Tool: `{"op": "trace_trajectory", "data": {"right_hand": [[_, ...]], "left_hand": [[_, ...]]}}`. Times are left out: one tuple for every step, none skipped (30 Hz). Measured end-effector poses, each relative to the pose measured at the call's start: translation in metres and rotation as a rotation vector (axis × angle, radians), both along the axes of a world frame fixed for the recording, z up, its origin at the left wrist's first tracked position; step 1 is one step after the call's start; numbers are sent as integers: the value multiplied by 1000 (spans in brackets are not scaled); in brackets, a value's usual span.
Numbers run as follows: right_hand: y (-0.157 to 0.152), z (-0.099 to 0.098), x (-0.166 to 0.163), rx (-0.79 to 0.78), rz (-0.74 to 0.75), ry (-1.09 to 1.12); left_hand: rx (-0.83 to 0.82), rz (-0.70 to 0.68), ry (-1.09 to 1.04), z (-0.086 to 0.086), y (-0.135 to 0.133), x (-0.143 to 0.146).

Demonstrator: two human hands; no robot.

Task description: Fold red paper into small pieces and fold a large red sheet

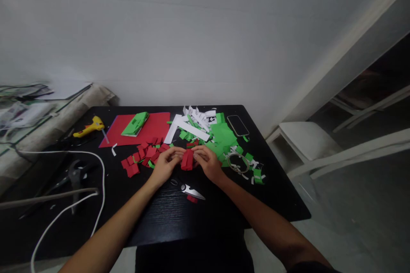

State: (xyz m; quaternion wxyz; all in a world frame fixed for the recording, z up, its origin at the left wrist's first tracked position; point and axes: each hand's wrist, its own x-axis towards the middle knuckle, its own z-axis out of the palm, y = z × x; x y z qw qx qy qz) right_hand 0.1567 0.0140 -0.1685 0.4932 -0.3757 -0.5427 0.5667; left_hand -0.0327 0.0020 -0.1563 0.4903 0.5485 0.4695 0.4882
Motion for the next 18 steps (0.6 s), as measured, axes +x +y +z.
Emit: {"op": "trace_trajectory", "data": {"right_hand": [[0, 0, 0, -1, 1, 2], [0, 0, -1, -3, 3, 5], [1, 0, -1, -5, 2, 9], [1, -1, -2, -5, -1, 12], [2, -2, -2, -5, -5, 15], [2, -2, -2, -4, -10, 19], [3, -3, -3, -6, -10, 22], [3, -4, -3, -11, -6, 25], [4, -5, -3, -16, 0, 27], [4, -6, -2, -23, 7, 30], [4, -6, -2, -28, 13, 33], [4, -7, -2, -33, 15, 36], [4, -7, -2, -37, 15, 38], [4, -7, -3, -41, 13, 41], [4, -7, -3, -46, 10, 42], [3, -7, -3, -52, 5, 42], [3, -6, -3, -58, -2, 42], [3, -6, -3, -64, -11, 42]], "left_hand": [[1, -4, -4, 1, 0, 0], [3, -9, -8, 1, 0, 0], [4, -14, -11, 2, 0, 0], [5, -19, -14, 2, 0, 0], [6, -24, -17, 3, -1, 1], [7, -30, -20, 3, -1, 1], [7, -36, -24, 3, -1, 1], [7, -44, -28, 4, -2, 1], [8, -52, -32, 4, -2, 1], [9, -59, -36, 5, -2, 2], [11, -64, -39, 5, -3, 2], [13, -65, -39, 5, -3, 2], [18, -61, -38, 6, -3, 2], [23, -55, -35, 6, -3, 3], [28, -47, -29, 5, -3, 3], [31, -39, -22, 4, -3, 3], [32, -33, -14, 3, -3, 4], [33, -26, -5, 2, -3, 5]]}}
